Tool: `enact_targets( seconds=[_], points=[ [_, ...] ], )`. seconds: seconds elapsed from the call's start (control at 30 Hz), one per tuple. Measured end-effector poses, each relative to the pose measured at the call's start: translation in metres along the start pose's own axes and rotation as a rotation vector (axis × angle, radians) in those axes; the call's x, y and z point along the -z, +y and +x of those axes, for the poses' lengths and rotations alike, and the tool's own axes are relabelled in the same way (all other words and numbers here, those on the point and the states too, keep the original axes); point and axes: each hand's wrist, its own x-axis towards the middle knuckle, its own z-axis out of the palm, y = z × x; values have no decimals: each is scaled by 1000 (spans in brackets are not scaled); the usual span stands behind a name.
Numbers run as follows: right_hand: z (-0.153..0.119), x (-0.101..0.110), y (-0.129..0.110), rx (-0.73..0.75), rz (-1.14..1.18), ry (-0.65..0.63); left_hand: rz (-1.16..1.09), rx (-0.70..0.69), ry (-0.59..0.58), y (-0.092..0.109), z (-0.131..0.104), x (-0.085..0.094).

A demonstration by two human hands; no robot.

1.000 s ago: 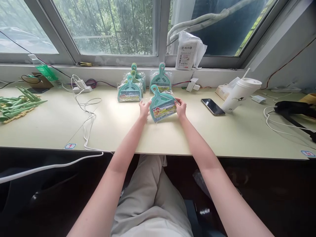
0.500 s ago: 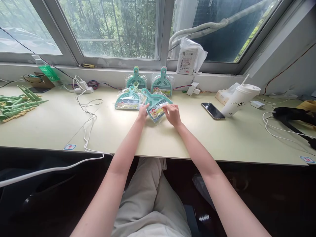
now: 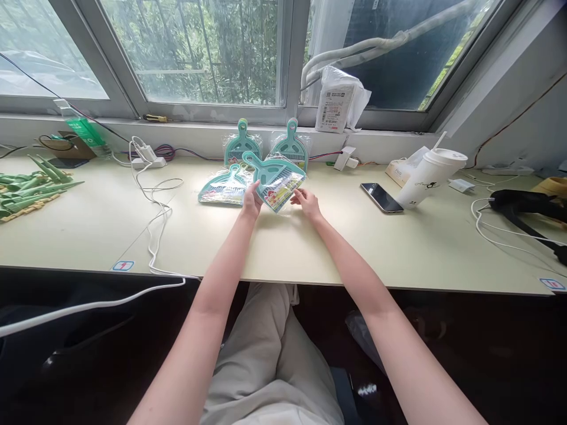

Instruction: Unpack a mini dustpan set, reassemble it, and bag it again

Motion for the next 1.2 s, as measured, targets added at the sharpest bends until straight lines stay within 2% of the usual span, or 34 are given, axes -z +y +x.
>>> enact_targets(
  seconds=[0.1, 0.23, 0.33, 0.5, 0.6, 0.73, 0.8, 0.83, 0.9, 0.97, 1.1, 1.2],
  points=[
    [5, 0, 6, -177, 186, 21, 129, 70, -91, 2, 0, 3],
    [6, 3, 4, -222, 437, 76, 280, 93, -209, 4, -1, 5],
    [5, 5, 1, -269, 527, 110, 334, 94, -210, 3, 3, 6],
    [2, 8, -6, -269, 549, 103, 329, 63, 29, -2, 17, 12],
    [0, 8, -12, -240, 546, 57, 277, 8, 106, 0, 20, 14],
    [0, 11, -15, -211, 555, 16, 142, -79, 198, 13, 19, 17],
    [2, 16, -13, -214, 566, 52, 92, -161, 311, 25, 20, 21],
    [3, 20, -12, -217, 579, 82, 96, -219, 412, 31, 20, 24],
    [6, 27, -7, -227, 617, 151, 178, -351, 684, 43, 19, 31],
    [8, 33, -2, -242, 656, 209, 352, -495, 866, 52, 14, 38],
    [10, 37, 5, -260, 684, 260, 725, -609, 1014, 64, -5, 42],
    [9, 35, 7, -255, 685, 250, 902, -695, 1108, 66, -19, 31]
  ],
)
